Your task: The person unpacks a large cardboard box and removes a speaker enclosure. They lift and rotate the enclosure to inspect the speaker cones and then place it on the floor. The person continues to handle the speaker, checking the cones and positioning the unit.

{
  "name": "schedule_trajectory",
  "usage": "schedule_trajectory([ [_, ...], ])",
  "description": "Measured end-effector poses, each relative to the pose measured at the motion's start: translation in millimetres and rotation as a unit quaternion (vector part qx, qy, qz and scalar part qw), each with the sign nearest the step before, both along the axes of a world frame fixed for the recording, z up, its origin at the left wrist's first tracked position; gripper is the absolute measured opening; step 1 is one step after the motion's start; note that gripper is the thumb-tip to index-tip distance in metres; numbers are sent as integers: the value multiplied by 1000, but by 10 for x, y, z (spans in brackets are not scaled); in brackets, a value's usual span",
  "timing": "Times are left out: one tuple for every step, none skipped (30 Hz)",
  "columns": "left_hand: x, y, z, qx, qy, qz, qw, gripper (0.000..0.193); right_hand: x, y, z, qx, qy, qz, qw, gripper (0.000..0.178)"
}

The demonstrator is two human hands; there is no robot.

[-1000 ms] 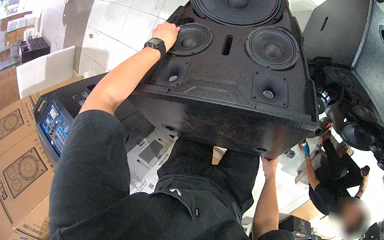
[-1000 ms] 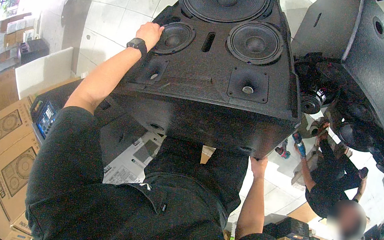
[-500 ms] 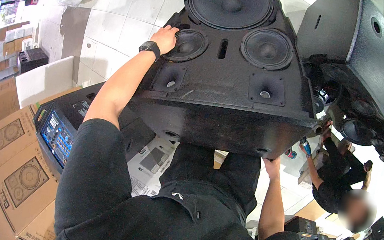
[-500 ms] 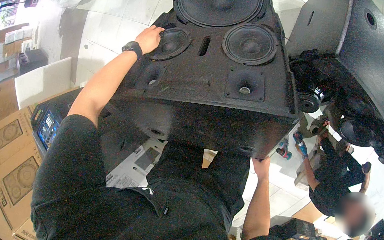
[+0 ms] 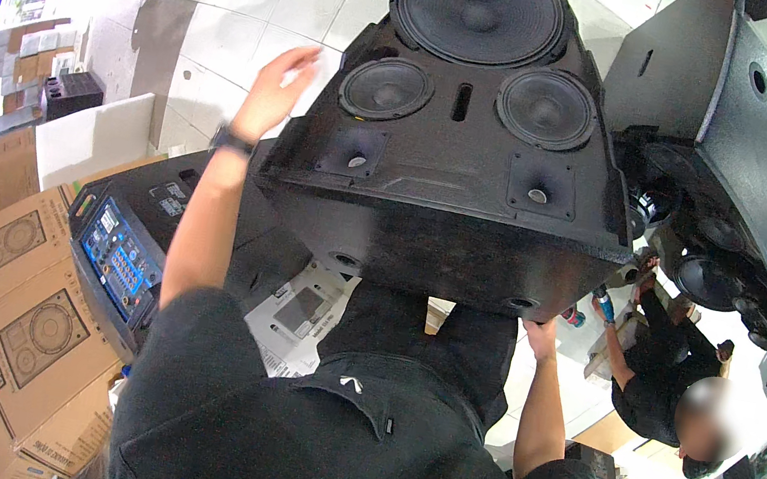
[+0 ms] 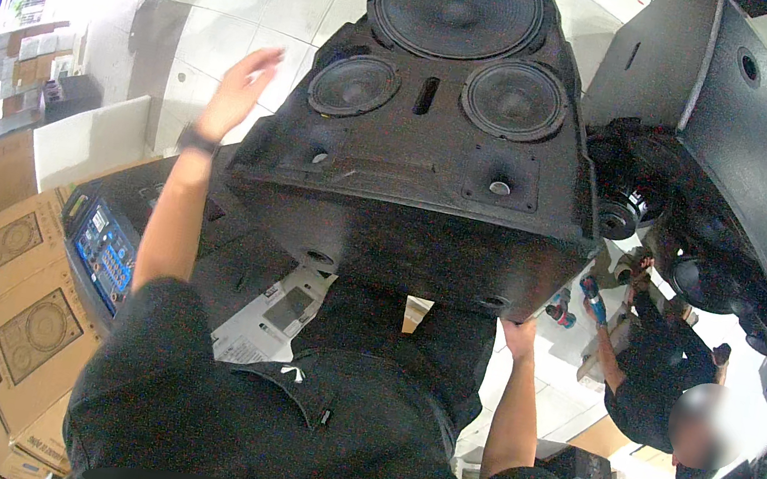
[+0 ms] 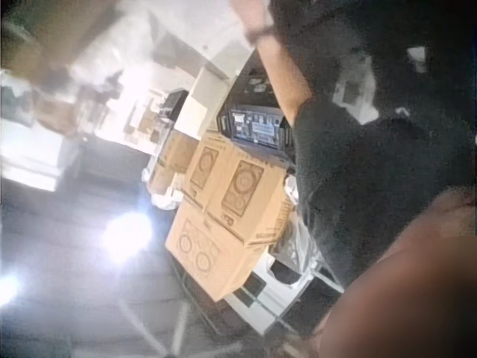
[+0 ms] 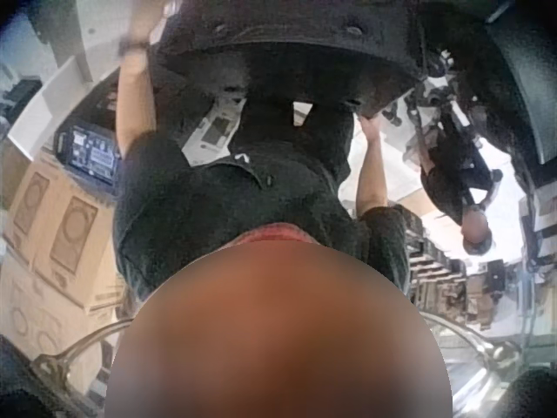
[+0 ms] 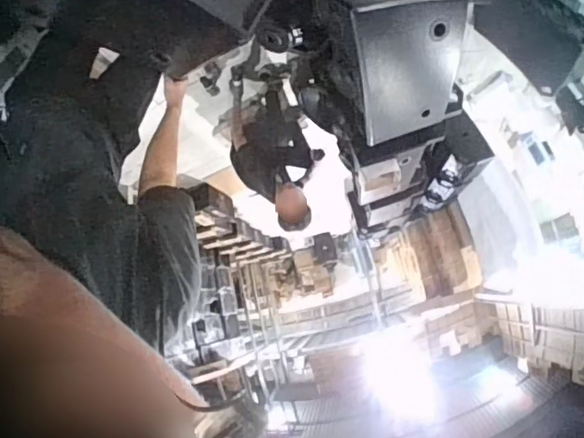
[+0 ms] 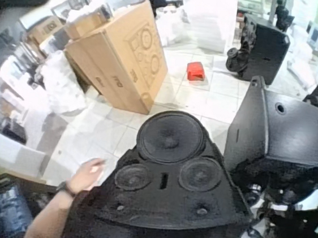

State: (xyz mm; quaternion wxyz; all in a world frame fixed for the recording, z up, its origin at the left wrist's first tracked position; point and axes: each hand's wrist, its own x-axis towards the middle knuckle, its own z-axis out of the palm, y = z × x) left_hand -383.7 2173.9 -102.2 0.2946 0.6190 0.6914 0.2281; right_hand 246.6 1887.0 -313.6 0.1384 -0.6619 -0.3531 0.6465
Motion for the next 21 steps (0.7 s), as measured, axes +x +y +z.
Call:
schedule_trajectory([
  [-125, -371, 165, 41, -19, 51, 998, 32, -14, -1, 5, -4, -27, 3, 1000, 37],
  [-233, -773, 246, 39, 2, 134, 990, 32, -23, 5, 9, -14, -55, 9, 998, 38],
  [-258, -1242, 209, 36, -33, 249, 967, 28, -26, 9, 20, -24, -69, 35, 997, 38],
  [-254, -1681, 67, -22, -113, 387, 915, 30, -32, 14, 24, -39, -83, 61, 994, 38],
  [-146, -2136, -186, -10, -56, 363, 930, 37, -18, 22, 39, -50, -112, 80, 989, 38],
  [-10, -2499, -530, -103, -153, 414, 891, 35, -23, 26, 40, 14, -67, 65, 996, 37],
  [128, -2838, -869, -177, -283, 496, 802, 37, 1, 33, 52, -12, -66, 51, 996, 37],
  [259, -3139, -1188, -216, -402, 566, 686, 41, 3, 36, 46, -20, -70, 52, 996, 40],
  [395, -3376, -1500, -220, -456, 604, 615, 42, 26, 40, 46, -50, -90, 65, 993, 43],
  [561, -3588, -1763, -188, -487, 616, 590, 42, 33, 32, 34, -39, -58, 37, 997, 46],
  [630, -3699, -1980, -147, -521, 621, 567, 42, 49, 23, 23, -54, -67, 29, 996, 50],
  [629, -3798, -2107, -160, -501, 598, 604, 43, 56, 10, 6, -75, -14, -9, 997, 53],
  [634, -3885, -2199, -177, -490, 578, 628, 44, 68, -9, -10, -62, -8, -6, 998, 52],
  [646, -3955, -2269, -235, -451, 594, 623, 44, 78, -27, -27, -50, -20, 4, 999, 50],
  [631, -4009, -2318, -286, -418, 594, 625, 44, 90, -49, -43, -52, -61, 3, 997, 48],
  [608, -4049, -2368, -324, -358, 597, 641, 44, 100, -59, -59, -45, -62, 12, 997, 46],
  [602, -4095, -2430, -324, -431, 605, 585, 46, 112, -70, -77, -35, -71, 11, 997, 44],
  [606, -4151, -2500, -313, -477, 618, 541, 47, 121, -80, -89, -33, -74, 20, 997, 42],
  [623, -4194, -2596, -317, -541, 620, 472, 49, 138, -70, -106, -6, -40, 27, 999, 42],
  [627, -4255, -2683, -325, -574, 586, 471, 53, 145, -85, -105, -10, -30, 28, 999, 42],
  [637, -4310, -2770, -309, -518, 558, 570, 54, 165, -64, -110, -15, -21, 34, 999, 43],
])
